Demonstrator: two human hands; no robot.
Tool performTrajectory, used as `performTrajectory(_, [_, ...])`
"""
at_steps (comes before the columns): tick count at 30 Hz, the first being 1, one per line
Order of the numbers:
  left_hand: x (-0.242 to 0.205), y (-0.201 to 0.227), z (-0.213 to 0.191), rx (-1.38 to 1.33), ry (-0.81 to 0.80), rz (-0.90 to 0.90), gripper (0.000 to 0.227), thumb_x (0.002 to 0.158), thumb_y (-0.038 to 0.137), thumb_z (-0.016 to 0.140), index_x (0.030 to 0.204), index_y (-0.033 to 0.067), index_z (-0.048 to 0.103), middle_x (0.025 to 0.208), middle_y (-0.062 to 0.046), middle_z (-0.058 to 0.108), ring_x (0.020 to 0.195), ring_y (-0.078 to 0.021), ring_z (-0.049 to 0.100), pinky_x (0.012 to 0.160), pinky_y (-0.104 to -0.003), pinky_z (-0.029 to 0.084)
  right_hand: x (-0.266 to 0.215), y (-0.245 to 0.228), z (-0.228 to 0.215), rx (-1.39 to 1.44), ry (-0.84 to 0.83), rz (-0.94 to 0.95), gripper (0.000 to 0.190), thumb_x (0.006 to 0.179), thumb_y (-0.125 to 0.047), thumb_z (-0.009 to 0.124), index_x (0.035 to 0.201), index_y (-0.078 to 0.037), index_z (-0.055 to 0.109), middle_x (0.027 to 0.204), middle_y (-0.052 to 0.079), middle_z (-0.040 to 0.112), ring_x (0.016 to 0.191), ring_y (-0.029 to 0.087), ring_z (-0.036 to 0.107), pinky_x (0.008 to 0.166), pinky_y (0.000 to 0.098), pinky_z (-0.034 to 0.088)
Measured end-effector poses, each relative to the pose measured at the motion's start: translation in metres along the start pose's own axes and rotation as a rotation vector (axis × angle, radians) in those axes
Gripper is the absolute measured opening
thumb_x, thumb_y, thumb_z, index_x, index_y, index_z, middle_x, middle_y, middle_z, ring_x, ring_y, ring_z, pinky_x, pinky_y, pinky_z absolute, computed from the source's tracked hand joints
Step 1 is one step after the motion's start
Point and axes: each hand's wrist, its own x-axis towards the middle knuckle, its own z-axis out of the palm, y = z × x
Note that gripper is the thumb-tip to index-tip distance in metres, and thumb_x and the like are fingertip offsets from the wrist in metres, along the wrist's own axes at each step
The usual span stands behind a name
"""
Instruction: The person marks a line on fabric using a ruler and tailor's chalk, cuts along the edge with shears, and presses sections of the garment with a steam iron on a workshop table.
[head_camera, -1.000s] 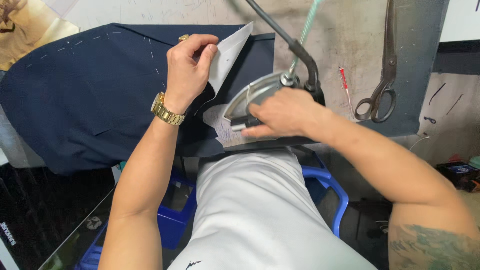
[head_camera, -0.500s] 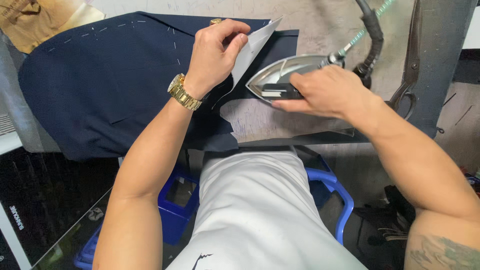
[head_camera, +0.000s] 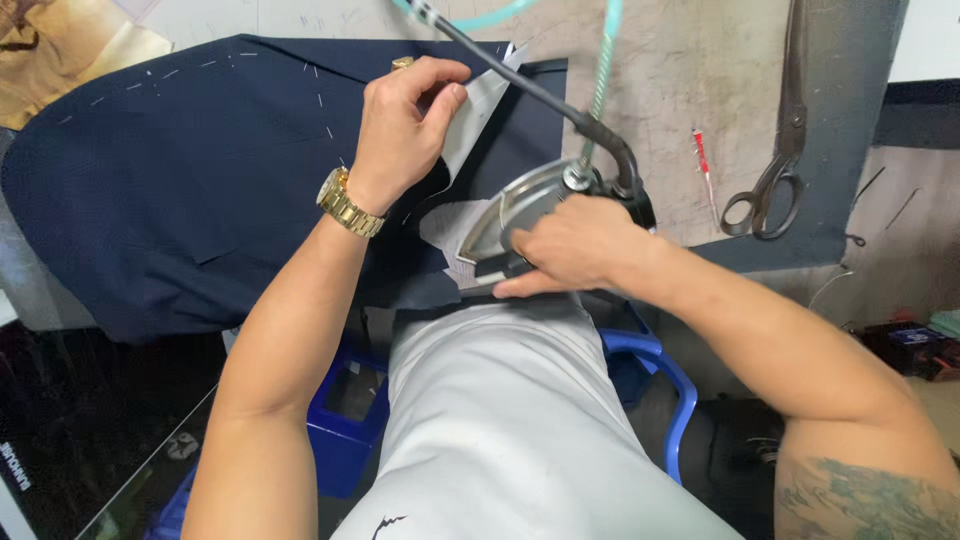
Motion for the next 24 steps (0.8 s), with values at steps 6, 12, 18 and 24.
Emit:
performTrajectory(6, [-0.025,0.007,0.032,-0.153,-0.037,-0.163,0.025,0.101,0.015,0.071,0.126,0.0130,0.070,0.094,-0.015,0.076,0.086,-0.0338,0.073,0.077,-0.044,0.058,-0.079,0.031,-0.045,0.290,-0.325,0.260,0.080,0.088,-0.084,0.047,0.102,-0.008,0.072,0.094,0.023,0.078,0.096,0.042,0.076,0.086,0.0495,0.059])
performTrajectory(12, [-0.067,0.011,0.048,0.149,0.137,0.018,0.015,0.100,0.008,0.063,0.109,0.0011,0.073,0.102,-0.013,0.076,0.092,-0.0291,0.072,0.078,-0.040,0.056,-0.129,0.089,-0.085,0.593,0.035,0.859,0.041,0.097,-0.048,0.067,0.110,-0.011,0.078,0.085,0.010,0.076,0.061,0.023,0.062,0.053,0.0356,0.042])
performTrajectory(18, [-0.076,-0.011,0.082,0.473,0.320,-0.305,0.038,0.101,0.003,0.056,0.138,-0.0031,0.058,0.155,-0.029,0.038,0.146,-0.0447,0.037,0.125,-0.059,0.031,-0.069,0.183,-0.062,0.516,0.567,0.646,0.048,0.120,-0.046,0.060,0.101,-0.003,0.063,0.084,0.011,0.062,0.071,0.028,0.055,0.060,0.0446,0.038])
performTrajectory(24, [-0.099,0.034,0.160,0.176,-0.231,0.292,0.018,0.100,0.012,0.066,0.116,0.0041,0.068,0.135,-0.023,0.062,0.130,-0.0412,0.059,0.117,-0.059,0.037,-0.012,0.215,-0.082,0.568,0.705,0.596,0.044,0.118,-0.051,0.053,0.114,-0.008,0.064,0.065,0.009,0.063,0.053,0.031,0.062,0.064,0.0457,0.046])
